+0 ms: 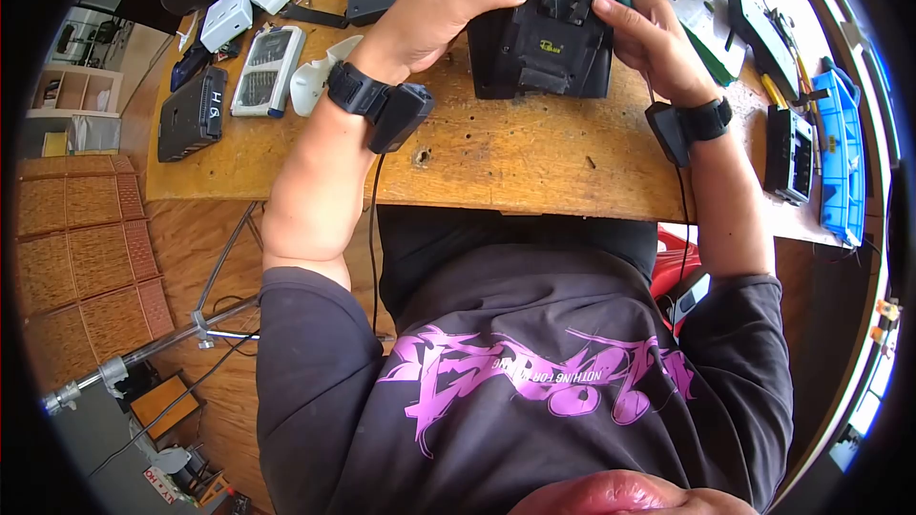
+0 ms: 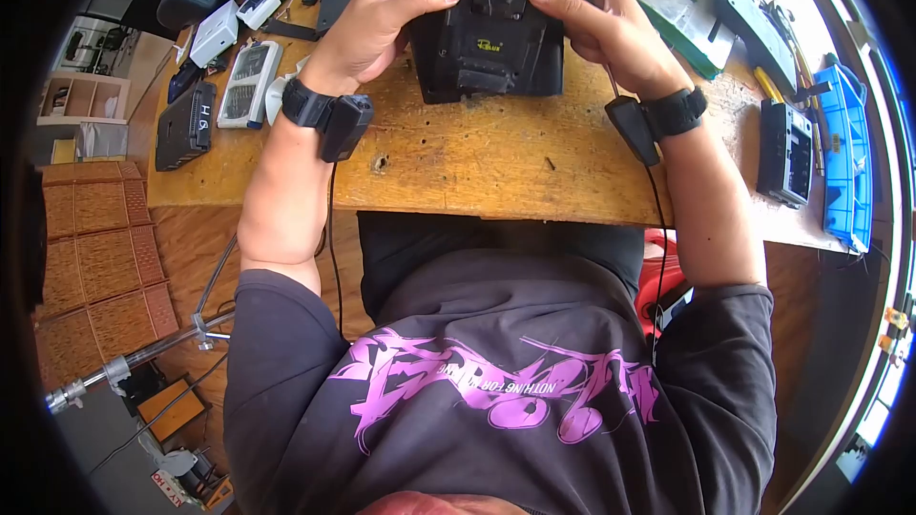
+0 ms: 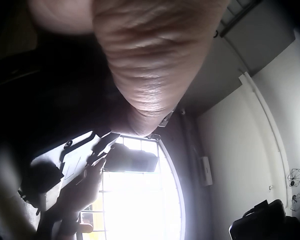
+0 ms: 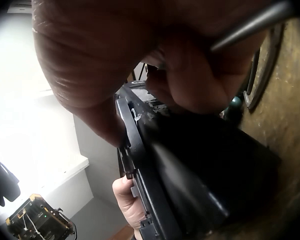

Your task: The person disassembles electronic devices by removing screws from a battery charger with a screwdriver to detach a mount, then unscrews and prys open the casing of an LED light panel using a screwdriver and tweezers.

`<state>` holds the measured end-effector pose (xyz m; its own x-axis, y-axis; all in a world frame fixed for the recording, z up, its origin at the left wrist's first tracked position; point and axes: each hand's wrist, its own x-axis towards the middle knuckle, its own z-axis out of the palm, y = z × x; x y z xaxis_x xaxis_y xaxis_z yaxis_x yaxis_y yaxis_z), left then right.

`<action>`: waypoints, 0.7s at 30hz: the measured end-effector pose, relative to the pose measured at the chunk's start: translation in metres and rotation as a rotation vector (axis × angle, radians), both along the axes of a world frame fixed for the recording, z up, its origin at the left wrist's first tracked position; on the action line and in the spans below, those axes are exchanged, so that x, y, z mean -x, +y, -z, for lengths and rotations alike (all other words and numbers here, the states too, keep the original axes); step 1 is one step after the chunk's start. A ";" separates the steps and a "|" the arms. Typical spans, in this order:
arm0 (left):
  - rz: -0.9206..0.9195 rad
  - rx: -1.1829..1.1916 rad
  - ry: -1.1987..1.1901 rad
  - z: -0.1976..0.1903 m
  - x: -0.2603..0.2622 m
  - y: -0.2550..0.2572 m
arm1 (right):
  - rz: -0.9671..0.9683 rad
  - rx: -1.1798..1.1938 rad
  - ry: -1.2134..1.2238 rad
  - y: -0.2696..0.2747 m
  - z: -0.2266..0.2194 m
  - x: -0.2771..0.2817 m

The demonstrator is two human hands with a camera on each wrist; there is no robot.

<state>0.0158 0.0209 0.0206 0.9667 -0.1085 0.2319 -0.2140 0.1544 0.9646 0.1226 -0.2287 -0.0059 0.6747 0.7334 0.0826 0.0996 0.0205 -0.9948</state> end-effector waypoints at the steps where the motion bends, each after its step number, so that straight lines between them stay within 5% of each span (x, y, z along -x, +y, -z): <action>1: 0.015 0.000 -0.003 0.002 -0.002 0.002 | 0.035 0.018 0.004 0.001 -0.004 0.002; 21: 0.018 0.024 0.124 0.028 -0.007 0.016 | 0.210 0.199 -0.186 0.004 -0.002 0.002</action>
<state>0.0223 0.0368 -0.0071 0.9861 -0.1218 0.1134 -0.0903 0.1804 0.9794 0.1209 -0.2245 -0.0037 0.7997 0.5939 0.0879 0.2612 -0.2123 -0.9416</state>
